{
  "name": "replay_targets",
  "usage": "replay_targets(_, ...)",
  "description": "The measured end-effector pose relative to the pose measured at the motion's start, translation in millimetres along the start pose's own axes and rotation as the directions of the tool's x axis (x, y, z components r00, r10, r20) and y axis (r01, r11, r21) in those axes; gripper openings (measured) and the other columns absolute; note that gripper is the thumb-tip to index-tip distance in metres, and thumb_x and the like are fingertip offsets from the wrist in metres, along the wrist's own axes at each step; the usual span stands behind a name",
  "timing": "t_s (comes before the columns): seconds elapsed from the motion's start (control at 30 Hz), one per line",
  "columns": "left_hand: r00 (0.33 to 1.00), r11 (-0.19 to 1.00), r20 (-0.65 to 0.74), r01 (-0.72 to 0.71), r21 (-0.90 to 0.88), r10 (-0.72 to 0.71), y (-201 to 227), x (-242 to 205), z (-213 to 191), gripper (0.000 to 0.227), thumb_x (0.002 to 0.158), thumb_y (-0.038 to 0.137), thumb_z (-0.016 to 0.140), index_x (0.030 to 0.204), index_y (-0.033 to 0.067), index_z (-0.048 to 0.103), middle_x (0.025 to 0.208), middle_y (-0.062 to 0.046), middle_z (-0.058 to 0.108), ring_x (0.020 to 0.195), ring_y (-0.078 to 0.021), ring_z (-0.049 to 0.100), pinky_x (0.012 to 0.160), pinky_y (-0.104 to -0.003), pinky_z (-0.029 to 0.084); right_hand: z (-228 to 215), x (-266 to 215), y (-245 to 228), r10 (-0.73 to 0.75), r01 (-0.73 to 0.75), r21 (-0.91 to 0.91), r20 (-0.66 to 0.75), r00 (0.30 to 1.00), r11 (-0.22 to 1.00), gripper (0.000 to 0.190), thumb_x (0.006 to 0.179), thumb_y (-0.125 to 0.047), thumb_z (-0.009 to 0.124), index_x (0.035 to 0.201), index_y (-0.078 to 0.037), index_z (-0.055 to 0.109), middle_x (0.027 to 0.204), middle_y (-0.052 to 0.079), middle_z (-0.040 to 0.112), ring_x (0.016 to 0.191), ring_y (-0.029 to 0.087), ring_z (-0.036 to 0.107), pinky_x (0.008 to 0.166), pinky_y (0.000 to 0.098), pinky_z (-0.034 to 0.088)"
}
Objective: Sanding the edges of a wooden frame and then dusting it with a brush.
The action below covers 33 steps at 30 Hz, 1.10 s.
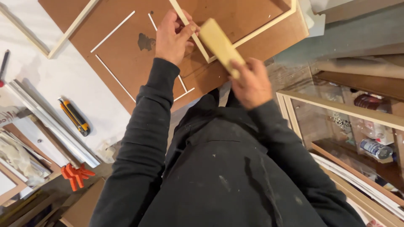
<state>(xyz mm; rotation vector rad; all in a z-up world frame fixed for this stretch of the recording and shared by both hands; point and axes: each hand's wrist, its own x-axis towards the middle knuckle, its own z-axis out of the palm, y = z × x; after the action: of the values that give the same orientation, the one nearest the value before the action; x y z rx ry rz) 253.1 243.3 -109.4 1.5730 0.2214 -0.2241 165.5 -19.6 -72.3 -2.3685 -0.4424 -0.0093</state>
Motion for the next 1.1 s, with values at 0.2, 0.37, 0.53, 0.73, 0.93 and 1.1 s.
replay_targets(0.2, 1.000, 1.000, 0.017, -0.024, 0.012, 0.024, 0.2, -5.4, 0.6, 0.016, 0.101, 0.005, 0.064, 0.114, 0.0066, 0.055, 0.096, -0.004, 0.074, 0.090, -0.0119, 0.076, 0.066, -0.026, 0.062, -8.6, 9.0, 39.2, 0.156, -0.178, -0.166, -0.137, 0.978, 0.970, 0.045, 0.094, -0.006, 0.080, 0.136, -0.013, 0.067, 0.120, 0.018, 0.053, 0.109, 0.034, 0.059, 0.093, 0.0431, 0.054)
replay_targets(0.37, 0.997, 0.997, 0.001, -0.081, 0.006, 0.081, -10.4, -1.3, 1.4, 0.014, 0.103, 0.005, 0.064, 0.115, 0.0060, 0.057, 0.098, -0.004, 0.076, 0.094, -0.0117, 0.076, 0.068, -0.026, 0.062, 23.3, 20.7, -2.5, 0.060, -0.070, -0.159, -0.068, 0.996, 0.985, 0.046, 0.092, -0.008, 0.083, 0.135, -0.011, 0.068, 0.114, 0.016, 0.053, 0.105, 0.036, 0.058, 0.087, 0.0439, 0.052)
replay_targets(0.53, 0.995, 0.995, -0.006, -0.098, 0.003, 0.098, -5.5, 3.5, -2.6, 0.014, 0.102, 0.003, 0.062, 0.115, 0.0057, 0.056, 0.096, -0.004, 0.075, 0.091, -0.0115, 0.076, 0.068, -0.026, 0.063, -0.2, 4.1, 26.9, 0.060, -0.069, -0.127, -0.071, 0.996, 0.989, 0.049, 0.087, -0.008, 0.081, 0.133, -0.011, 0.066, 0.118, 0.019, 0.054, 0.106, 0.036, 0.059, 0.089, 0.0431, 0.053)
replay_targets(0.73, 0.996, 0.996, 0.009, -0.085, -0.038, 0.085, -10.2, 0.9, 2.0, 0.015, 0.102, 0.004, 0.064, 0.115, 0.0055, 0.055, 0.094, -0.005, 0.075, 0.088, -0.0115, 0.074, 0.067, -0.026, 0.061, 12.8, 29.5, 15.3, 0.136, -0.157, -0.120, -0.163, 0.977, 0.980, 0.046, 0.096, -0.008, 0.082, 0.138, -0.008, 0.064, 0.123, 0.019, 0.054, 0.112, 0.037, 0.058, 0.096, 0.0427, 0.052)
replay_targets(0.93, 0.998, 0.997, -0.007, -0.068, -0.025, 0.067, -6.5, 0.8, 0.0, 0.016, 0.101, 0.005, 0.064, 0.115, 0.0055, 0.056, 0.095, -0.004, 0.075, 0.090, -0.0110, 0.075, 0.067, -0.026, 0.061, -0.3, -3.3, 13.5, 0.100, -0.104, -0.085, -0.046, 0.994, 0.991, 0.050, 0.091, -0.009, 0.083, 0.138, -0.009, 0.066, 0.122, 0.019, 0.053, 0.110, 0.036, 0.058, 0.094, 0.0433, 0.052)
replay_targets(1.1, 0.997, 0.996, 0.015, -0.071, -0.062, 0.072, -11.6, -1.7, -0.9, 0.017, 0.101, 0.004, 0.063, 0.116, 0.0054, 0.055, 0.095, -0.004, 0.074, 0.090, -0.0117, 0.075, 0.068, -0.026, 0.062, 11.7, 19.9, 38.6, 0.190, -0.210, -0.133, -0.147, 0.971, 0.969, 0.048, 0.093, -0.005, 0.081, 0.138, -0.008, 0.066, 0.126, 0.019, 0.052, 0.114, 0.035, 0.059, 0.097, 0.0427, 0.053)
